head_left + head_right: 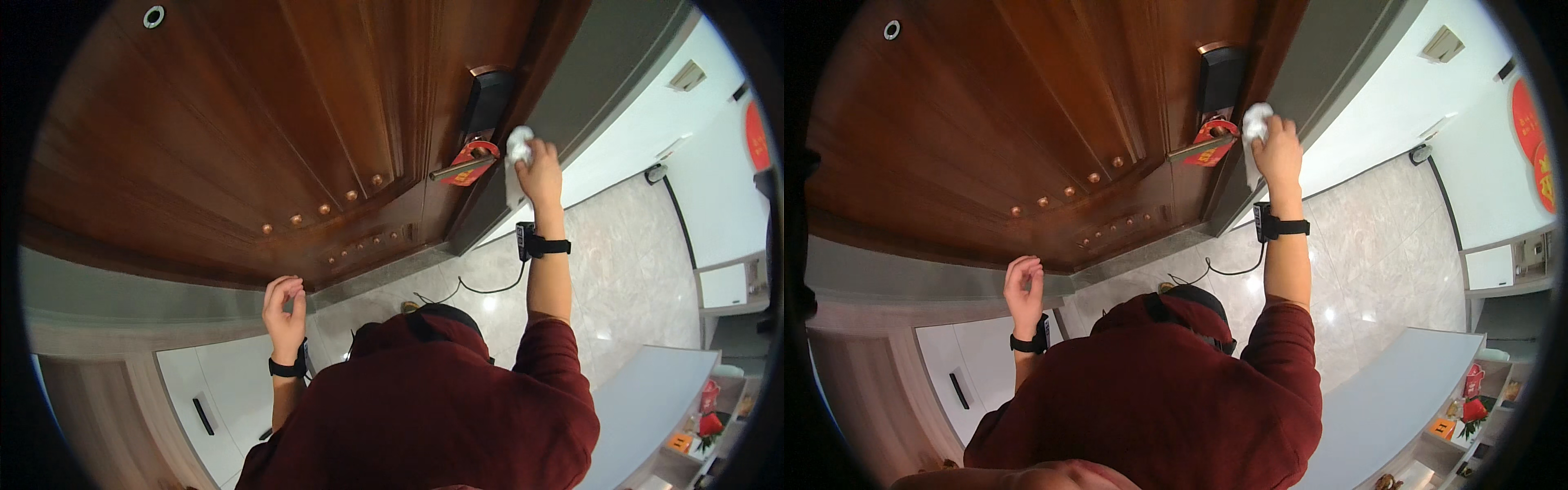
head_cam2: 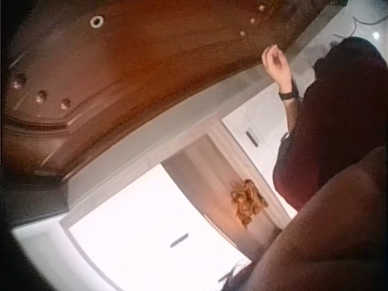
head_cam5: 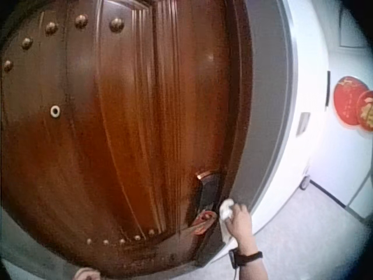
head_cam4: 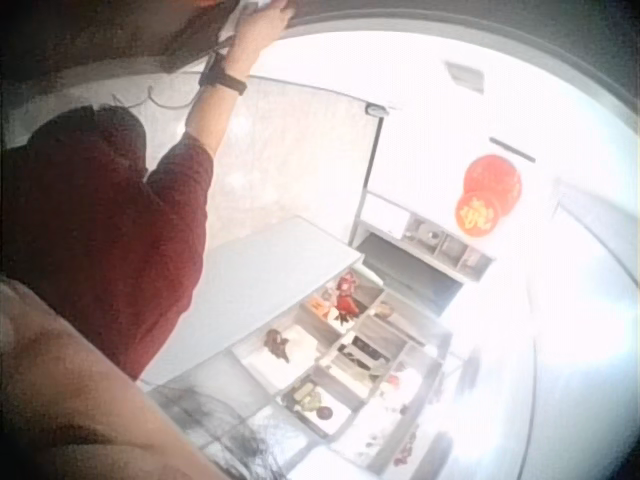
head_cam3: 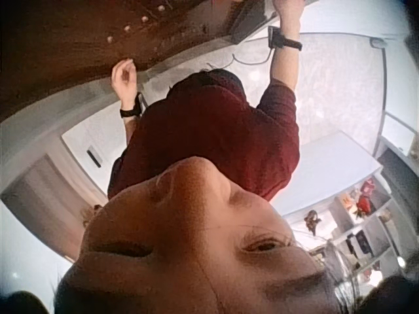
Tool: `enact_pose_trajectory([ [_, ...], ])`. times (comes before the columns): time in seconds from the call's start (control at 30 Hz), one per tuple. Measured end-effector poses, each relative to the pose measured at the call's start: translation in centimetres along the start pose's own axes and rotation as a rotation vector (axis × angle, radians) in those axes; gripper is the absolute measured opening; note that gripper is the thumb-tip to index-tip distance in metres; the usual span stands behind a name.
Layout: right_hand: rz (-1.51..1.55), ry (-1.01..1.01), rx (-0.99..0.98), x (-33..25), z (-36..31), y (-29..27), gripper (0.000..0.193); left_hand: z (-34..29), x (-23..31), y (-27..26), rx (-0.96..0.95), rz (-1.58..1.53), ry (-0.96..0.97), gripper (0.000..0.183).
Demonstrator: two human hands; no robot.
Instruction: The person wipes the surface of a wooden door and its frame using a white cloth. They move the cloth across the door panels, around the decorative studs, and along the door frame in a continuous wiping motion.
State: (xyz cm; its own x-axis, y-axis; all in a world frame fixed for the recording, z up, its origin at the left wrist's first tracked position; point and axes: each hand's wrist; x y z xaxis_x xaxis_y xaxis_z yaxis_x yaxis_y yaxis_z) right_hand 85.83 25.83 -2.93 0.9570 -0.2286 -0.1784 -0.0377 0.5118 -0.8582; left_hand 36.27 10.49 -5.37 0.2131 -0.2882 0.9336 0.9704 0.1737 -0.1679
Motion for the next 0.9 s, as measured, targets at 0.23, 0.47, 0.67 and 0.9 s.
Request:
enact_pose_trajectory([
  [0.23,0.145,-0.483,0.356,-8.7,3.0,-3.6,0.06,-0.3,0.2,0.0,0.019,0.003,-0.001,0.018],
  [0.47,-0.371,-0.548,0.079,-9.2,1.4,1.6,0.034,-1.5,0.0,-0.9,0.106,0.008,-0.039,0.018],
  [0.67,-0.238,-0.527,-0.248,-9.4,2.4,-0.2,0.038,-3.0,-0.1,-2.1,0.157,0.014,-0.032,0.018],
  [0.9,0.652,0.021,0.198,-5.8,-8.6,4.8,0.044,-3.3,-0.4,-1.8,0.164,0.0,-0.086,0.018],
])
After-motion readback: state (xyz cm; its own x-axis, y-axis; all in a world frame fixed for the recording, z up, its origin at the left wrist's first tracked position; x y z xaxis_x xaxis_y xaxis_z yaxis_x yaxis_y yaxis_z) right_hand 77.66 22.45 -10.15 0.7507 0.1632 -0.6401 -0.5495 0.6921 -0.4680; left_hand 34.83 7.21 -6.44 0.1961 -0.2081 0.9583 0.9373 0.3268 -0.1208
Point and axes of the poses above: each hand's wrist, its own z-axis towards the middle knuckle, its own y-axis out of the palm, x = y × z, and after that the axes turned 14 degrees about -z, right-handed
